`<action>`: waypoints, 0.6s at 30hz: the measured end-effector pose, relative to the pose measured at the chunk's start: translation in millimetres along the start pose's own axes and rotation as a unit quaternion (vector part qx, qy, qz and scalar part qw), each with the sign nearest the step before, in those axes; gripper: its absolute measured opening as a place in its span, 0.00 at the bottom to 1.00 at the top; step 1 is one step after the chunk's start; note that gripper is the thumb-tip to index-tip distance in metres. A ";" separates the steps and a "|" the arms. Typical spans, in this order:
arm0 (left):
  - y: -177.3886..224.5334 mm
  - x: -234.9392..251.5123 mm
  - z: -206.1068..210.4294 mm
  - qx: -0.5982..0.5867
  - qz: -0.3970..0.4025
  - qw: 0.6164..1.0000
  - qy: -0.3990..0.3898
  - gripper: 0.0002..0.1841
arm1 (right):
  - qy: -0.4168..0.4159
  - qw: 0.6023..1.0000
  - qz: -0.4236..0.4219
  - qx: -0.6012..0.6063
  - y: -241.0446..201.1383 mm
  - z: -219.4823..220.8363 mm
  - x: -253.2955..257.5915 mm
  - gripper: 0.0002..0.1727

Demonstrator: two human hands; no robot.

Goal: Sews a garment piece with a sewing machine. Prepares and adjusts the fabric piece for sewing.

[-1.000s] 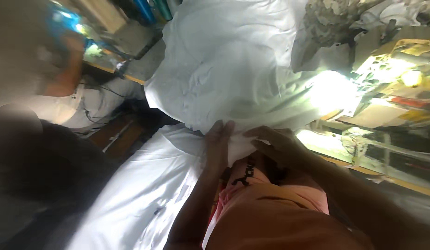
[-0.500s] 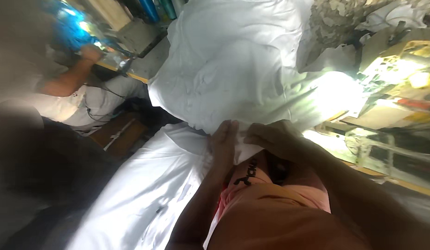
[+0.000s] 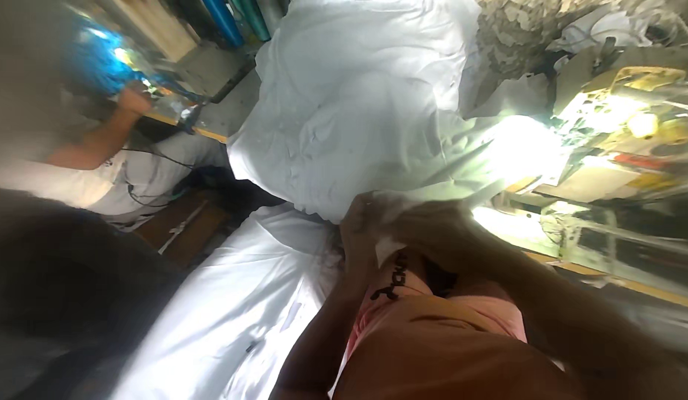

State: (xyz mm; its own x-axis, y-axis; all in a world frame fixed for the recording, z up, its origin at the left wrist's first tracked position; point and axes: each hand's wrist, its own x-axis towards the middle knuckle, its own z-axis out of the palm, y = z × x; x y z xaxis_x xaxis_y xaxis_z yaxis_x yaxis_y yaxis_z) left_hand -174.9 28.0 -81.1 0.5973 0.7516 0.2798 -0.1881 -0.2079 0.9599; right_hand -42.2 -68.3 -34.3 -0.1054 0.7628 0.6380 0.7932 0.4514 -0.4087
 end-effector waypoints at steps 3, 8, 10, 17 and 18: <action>17.6 -9.7 2.0 -0.049 0.030 0.998 0.007 0.13 | 0.044 0.997 0.043 0.050 4.3 -4.0 17.0 0.11; 29.5 -14.4 5.3 -0.064 0.053 0.995 0.047 0.14 | 0.063 0.988 0.102 0.098 -3.2 -7.3 19.7 0.10; 31.4 -16.2 7.6 -0.088 0.060 0.993 0.047 0.15 | 0.079 0.985 0.112 0.104 -6.1 -6.4 20.0 0.09; 37.2 -20.3 7.3 -0.092 0.081 0.991 0.051 0.14 | 0.079 0.980 0.143 0.115 -11.4 -7.8 20.1 0.08; 37.8 -21.0 6.9 -0.083 0.082 0.992 0.050 0.13 | 0.080 0.980 0.144 0.116 -11.8 -7.6 20.1 0.08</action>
State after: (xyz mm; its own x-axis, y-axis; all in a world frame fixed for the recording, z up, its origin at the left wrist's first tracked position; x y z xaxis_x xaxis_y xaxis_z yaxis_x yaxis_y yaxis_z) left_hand -189.1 0.1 -50.6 0.4697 0.7756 0.4216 -0.4074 -0.2332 0.8830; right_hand -49.1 -61.9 -11.7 0.2126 0.7996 0.5617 0.6171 0.3358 -0.7117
